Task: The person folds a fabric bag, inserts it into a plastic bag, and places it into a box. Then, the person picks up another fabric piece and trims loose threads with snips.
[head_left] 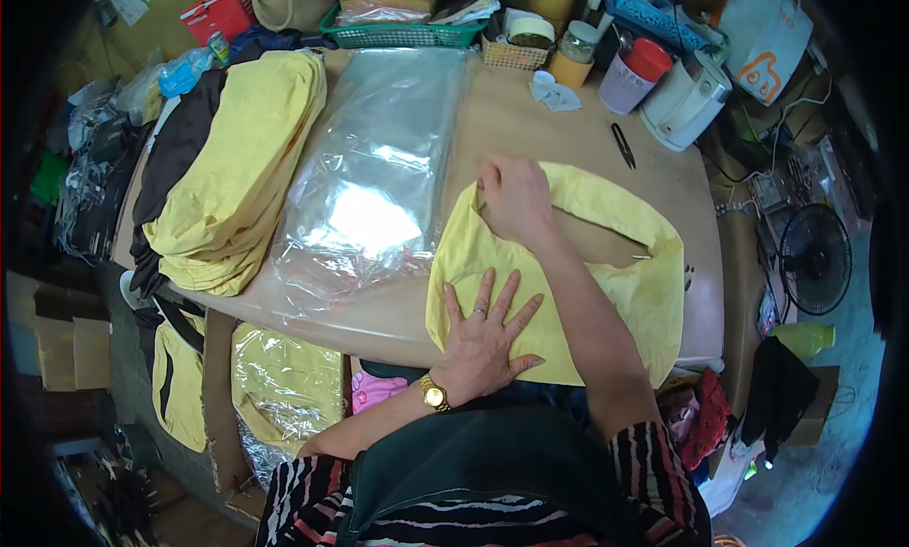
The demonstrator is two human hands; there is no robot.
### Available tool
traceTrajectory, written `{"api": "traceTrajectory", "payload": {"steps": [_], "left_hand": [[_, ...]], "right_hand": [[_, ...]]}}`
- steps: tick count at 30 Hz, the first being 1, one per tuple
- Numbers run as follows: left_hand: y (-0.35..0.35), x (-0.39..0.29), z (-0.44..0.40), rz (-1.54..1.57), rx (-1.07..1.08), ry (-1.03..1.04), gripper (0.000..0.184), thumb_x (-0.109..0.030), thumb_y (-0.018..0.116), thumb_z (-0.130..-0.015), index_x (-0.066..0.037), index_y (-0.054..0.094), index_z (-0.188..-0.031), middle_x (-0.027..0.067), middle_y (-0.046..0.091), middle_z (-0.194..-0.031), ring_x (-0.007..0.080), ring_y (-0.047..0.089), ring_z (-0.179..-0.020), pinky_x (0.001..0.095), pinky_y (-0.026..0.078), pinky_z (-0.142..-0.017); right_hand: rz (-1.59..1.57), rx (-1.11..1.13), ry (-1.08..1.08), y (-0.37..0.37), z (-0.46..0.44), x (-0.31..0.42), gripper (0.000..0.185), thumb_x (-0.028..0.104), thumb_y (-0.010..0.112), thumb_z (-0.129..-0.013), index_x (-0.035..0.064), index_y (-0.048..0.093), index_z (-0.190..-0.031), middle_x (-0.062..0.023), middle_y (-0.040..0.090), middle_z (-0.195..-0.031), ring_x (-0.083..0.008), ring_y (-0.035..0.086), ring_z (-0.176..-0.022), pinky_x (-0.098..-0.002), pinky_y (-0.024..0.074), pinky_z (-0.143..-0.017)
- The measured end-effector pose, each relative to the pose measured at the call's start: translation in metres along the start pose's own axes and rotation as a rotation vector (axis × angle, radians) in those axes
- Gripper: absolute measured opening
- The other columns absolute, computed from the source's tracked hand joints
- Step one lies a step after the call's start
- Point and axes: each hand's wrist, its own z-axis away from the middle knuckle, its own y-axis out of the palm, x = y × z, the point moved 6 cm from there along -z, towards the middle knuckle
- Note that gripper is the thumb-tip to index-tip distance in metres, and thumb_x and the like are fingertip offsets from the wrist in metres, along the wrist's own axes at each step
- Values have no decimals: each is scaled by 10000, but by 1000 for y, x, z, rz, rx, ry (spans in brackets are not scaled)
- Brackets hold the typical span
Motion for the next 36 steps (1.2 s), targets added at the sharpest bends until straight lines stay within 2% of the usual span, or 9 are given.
{"api": "traceTrajectory", "payload": {"steps": [4,6,8,14,23,24,28,30,36], "left_hand": [[-1,-2,-2,34,129,-74,800,-652,548,-826,-210,383,-1472,144,243,-1560,419,158,-1443,784,90,-1016],[8,2,-1,66,126,-74,769,-631,568,-824,-170,455,-1430,146,283,-1542,418,149,-1445,785,70,-1021],[14,4,4,-68,20,-40,760,-637,543,-836,-164,460,-1426,155,282,-1541,427,144,-1442,789,72,-1015],[-2,0,0,-57,-23,-70,803,-671,516,-837,-227,358,-1487,162,208,-1569,444,123,-1441,800,84,-992],[-23,20,12,-124,224,-137,872,-581,659,-782,-177,344,-1489,195,204,-1565,453,153,-1438,727,143,-1057],[-37,12,5,-159,107,-53,694,-411,711,-795,-125,482,-1384,201,346,-1485,454,306,-1367,629,280,-1056],[-53,-52,-66,261,-15,223,261,-45,638,-818,-39,631,-1079,179,564,-1168,347,532,-1128,475,425,-913],[-30,-93,-108,468,28,363,251,-80,588,-872,-37,609,-1118,183,571,-1190,313,510,-1197,466,402,-985],[53,-109,-187,-14,-3,484,579,-425,334,-1001,-93,366,-1475,40,326,-1554,137,295,-1425,564,111,-1133]], "right_hand": [[-311,-11,-18,2,41,14,309,228,575,-894,48,637,-1138,-196,647,-1107,-321,633,-1026,-402,495,-860],[-107,-176,-422,16,111,39,596,282,604,-869,26,446,-1383,-209,487,-1386,-316,469,-1296,-517,334,-1062],[192,185,-277,30,169,20,837,374,628,-842,8,248,-1493,-181,260,-1555,-299,241,-1449,-607,106,-1137],[799,-92,246,-75,216,-142,766,444,616,-864,91,329,-1480,-110,266,-1563,-277,222,-1456,-625,118,-1140],[599,-40,143,-64,221,-114,712,540,474,-924,63,383,-1443,-154,286,-1539,-291,220,-1450,-596,116,-1150],[542,-26,108,-68,222,-106,704,539,468,-928,53,396,-1432,-158,292,-1535,-292,221,-1449,-585,117,-1154],[367,-51,66,-59,230,-123,688,541,471,-929,67,415,-1423,-178,317,-1517,-309,230,-1443,-569,114,-1162],[272,-79,55,-56,234,-127,699,553,479,-921,74,416,-1426,-184,326,-1512,-318,232,-1442,-579,101,-1161],[324,-44,97,-60,241,-125,766,589,506,-888,77,396,-1447,-221,334,-1500,-388,231,-1429,-621,58,-1149]]}}
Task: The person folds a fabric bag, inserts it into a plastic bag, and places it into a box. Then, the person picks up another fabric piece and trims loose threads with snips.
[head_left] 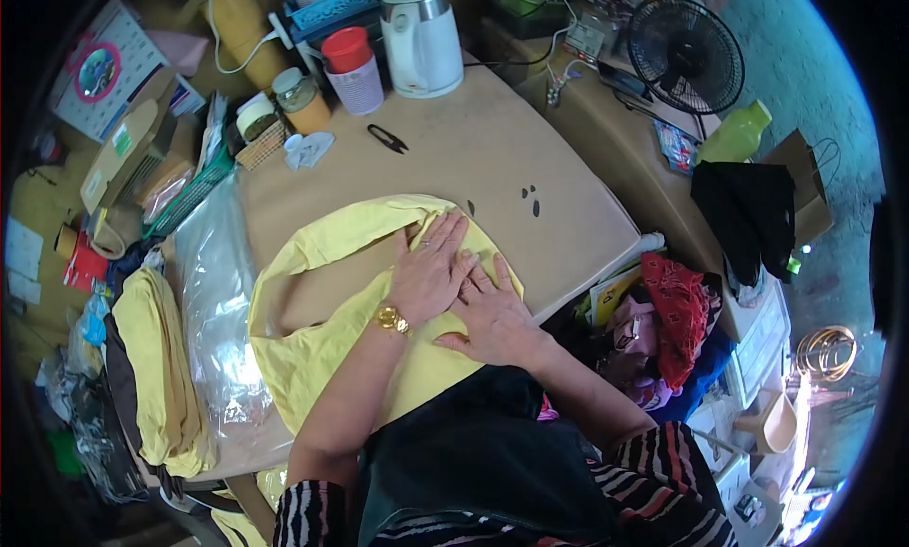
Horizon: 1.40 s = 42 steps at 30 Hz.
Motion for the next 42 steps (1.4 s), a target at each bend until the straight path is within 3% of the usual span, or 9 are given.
{"api": "traceTrajectory", "payload": {"steps": [10,16,20,23,24,28,31,35,42], "left_hand": [[-58,-46,63,105,65,88,620,-361,476,-962,-64,305,-1479,136,261,-1560,321,216,-1453,633,110,-1136],[-62,-16,192,67,168,-244,620,-362,505,-953,-90,320,-1479,162,274,-1546,334,222,-1449,572,133,-1160],[-15,-5,208,211,133,-256,696,-516,525,-913,-73,390,-1432,181,298,-1526,375,254,-1419,536,151,-1163],[-36,-13,203,211,-71,-183,734,-575,507,-904,-68,396,-1422,182,321,-1514,373,275,-1405,544,170,-1154],[-22,-10,208,334,262,-338,739,-600,480,-908,-77,398,-1424,182,327,-1513,369,284,-1402,557,176,-1142],[-64,-11,205,40,-70,-146,681,-550,516,-912,-63,457,-1384,196,501,-1354,389,464,-1255,475,338,-1067],[-97,34,200,478,-58,-337,503,-378,647,-874,-52,554,-1245,168,549,-1278,393,530,-1162,435,420,-1001],[-153,97,174,-2,-500,-502,385,-103,757,-747,-45,574,-1081,160,595,-1050,358,590,-1010,428,495,-863],[-108,161,164,-6,-246,-677,402,-102,767,-730,-46,562,-1072,137,579,-1055,333,607,-942,408,527,-773]], "right_hand": [[44,26,31,1,4,-19,736,570,574,-851,146,434,-1435,-145,298,-1544,-353,206,-1451,-595,83,-1156],[221,186,-16,-21,-15,-8,643,494,625,-848,101,518,-1346,-156,432,-1447,-348,379,-1359,-589,233,-1110],[-272,215,-681,-6,-49,150,558,397,564,-910,6,526,-1307,-181,439,-1431,-303,410,-1340,-497,272,-1118],[-176,96,-752,73,-69,195,497,355,540,-931,-5,565,-1273,-169,445,-1438,-309,395,-1349,-469,271,-1123],[-280,60,-706,82,-90,193,498,356,563,-914,20,573,-1281,-166,470,-1420,-320,421,-1325,-455,295,-1109],[-659,427,-264,7,-135,159,476,295,694,-823,76,605,-1235,-151,591,-1274,-358,526,-1194,-429,382,-1038],[-283,-576,-226,-72,-135,49,429,135,818,-679,77,596,-1041,-118,631,-1045,-341,588,-1014,-450,437,-911],[-63,-321,150,-75,-114,-60,518,152,830,-662,89,554,-1095,-97,626,-1015,-307,597,-1001,-439,427,-878],[-120,-114,140,-58,-109,-60,594,164,835,-663,97,536,-1172,-87,627,-1050,-280,607,-1035,-434,423,-888]]}}
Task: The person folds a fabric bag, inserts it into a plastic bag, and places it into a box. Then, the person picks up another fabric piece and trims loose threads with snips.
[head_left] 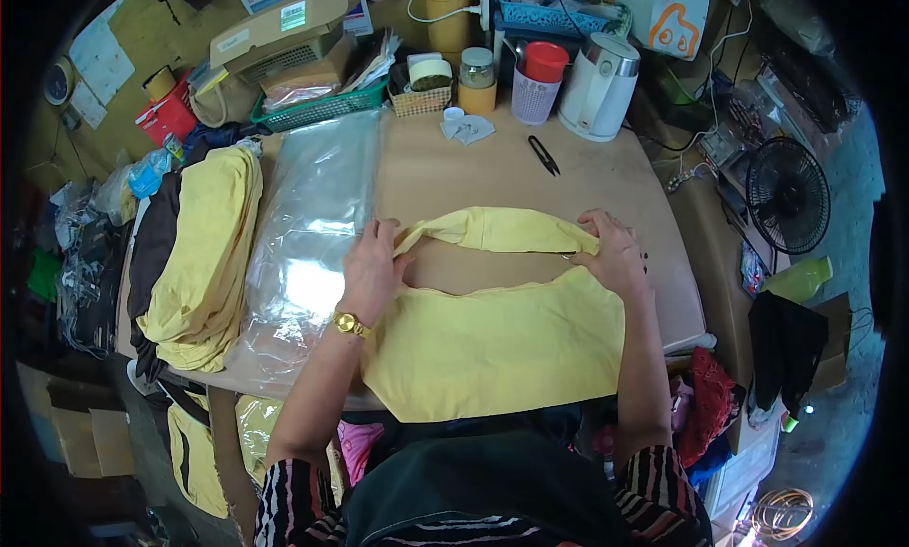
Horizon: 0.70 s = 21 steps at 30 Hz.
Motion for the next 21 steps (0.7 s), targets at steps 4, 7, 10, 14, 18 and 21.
{"api": "traceTrajectory", "payload": {"steps": [4,7,10,14,18,21], "left_hand": [[-10,2,1,32,-160,129,222,-129,732,-777,-71,644,-972,108,633,-897,315,639,-787,406,510,-655],[-16,13,2,74,-180,55,109,-139,708,-811,-51,663,-859,103,641,-811,312,633,-706,407,502,-624],[-24,19,6,124,-230,93,106,-117,709,-828,-25,668,-794,120,635,-731,278,606,-582,367,472,-554],[-36,18,9,114,-276,111,52,-63,692,-814,-35,651,-827,119,613,-787,280,606,-672,379,470,-603],[-65,2,-12,-25,-534,316,57,-70,667,-819,-47,618,-836,106,566,-869,320,598,-715,418,473,-589],[-114,-42,-63,-38,-690,356,37,-43,648,-813,-70,628,-831,94,581,-873,320,607,-724,413,485,-602]], "right_hand": [[-207,-54,-75,23,-2,-34,574,147,811,-708,76,549,-1214,-89,650,-1075,-244,627,-1026,-398,449,-871],[-639,55,72,38,-13,-60,453,130,785,-756,46,607,-1164,-81,687,-997,-168,645,-901,-330,482,-781],[-536,195,232,37,-8,-65,298,112,773,-782,7,652,-1034,-78,694,-844,-103,604,-743,-274,474,-673],[-520,105,100,8,4,-29,199,71,755,-787,-8,620,-911,-69,664,-744,-87,571,-663,-258,452,-624],[-455,17,62,-5,15,-25,182,26,710,-805,0,569,-917,-94,641,-728,-104,580,-667,-259,442,-612],[-513,-47,33,-12,42,2,246,31,699,-811,6,557,-1010,-123,627,-725,-168,618,-678,-309,471,-622]]}}
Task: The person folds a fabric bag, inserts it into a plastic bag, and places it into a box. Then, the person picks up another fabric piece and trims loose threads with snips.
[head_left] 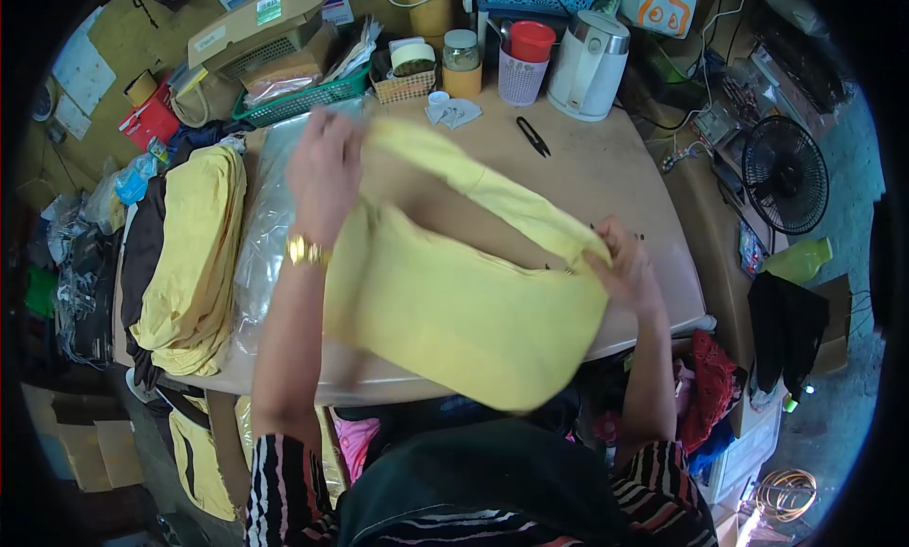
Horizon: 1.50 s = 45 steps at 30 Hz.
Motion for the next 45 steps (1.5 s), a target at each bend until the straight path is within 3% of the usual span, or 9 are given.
{"api": "traceTrajectory", "payload": {"steps": [4,6,10,15,20,22,28,31,45], "left_hand": [[19,-40,-78,165,-175,142,67,-16,640,-801,-79,655,-819,90,615,-904,315,622,-736,389,503,-627],[50,-66,-82,558,21,220,89,6,654,-782,-76,677,-808,88,626,-909,286,631,-766,344,511,-650],[90,-79,2,894,467,-110,110,34,684,-791,-69,709,-820,68,623,-914,171,618,-808,259,493,-671],[65,-96,73,943,660,-200,160,64,693,-805,-88,737,-831,41,567,-1043,106,590,-942,223,499,-710],[56,-94,103,963,702,-241,138,51,664,-837,-69,721,-873,46,535,-1111,85,592,-894,213,534,-698],[52,-83,111,1154,610,-730,78,-85,652,-882,-31,687,-925,52,586,-997,117,612,-743,240,510,-632],[36,-109,139,539,1160,-357,397,-340,601,-909,40,608,-1024,178,615,-688,288,606,-617,392,485,-633],[32,-115,143,417,1068,-335,386,-319,630,-889,51,602,-996,221,600,-670,351,613,-639,414,491,-639],[65,-109,98,426,681,-376,335,-247,600,-929,11,561,-718,163,505,-532,284,507,-478,389,404,-510]], "right_hand": [[109,438,42,72,61,78,403,224,727,-831,9,537,-1115,-193,649,-958,-264,663,-904,-390,512,-793],[-413,536,-139,98,73,98,456,375,660,-899,20,538,-1159,-158,636,-1093,-250,637,-997,-369,505,-857],[-1093,308,334,126,25,13,526,443,543,-971,31,495,-1294,-115,616,-1186,-201,612,-1077,-373,489,-938],[-1595,20,655,154,2,-5,378,409,588,-959,43,614,-1049,-54,663,-939,-130,640,-832,-292,516,-733],[-1379,0,537,147,1,-12,210,272,664,-925,70,658,-868,-7,662,-814,-103,613,-708,-269,507,-667],[-1373,-23,440,148,-3,-15,171,227,686,-910,67,669,-854,-12,673,-846,-108,620,-733,-277,521,-682],[-1451,-259,462,149,-5,-15,181,227,670,-925,46,667,-933,-25,672,-872,-105,619,-757,-265,517,-707],[-1423,-314,734,148,-1,-9,231,244,648,-942,18,664,-988,-38,672,-884,-107,619,-779,-266,522,-734],[-598,-229,207,141,-13,-9,396,306,510,-1005,-54,636,-898,-31,605,-688,-82,501,-648,-286,455,-619]]}}
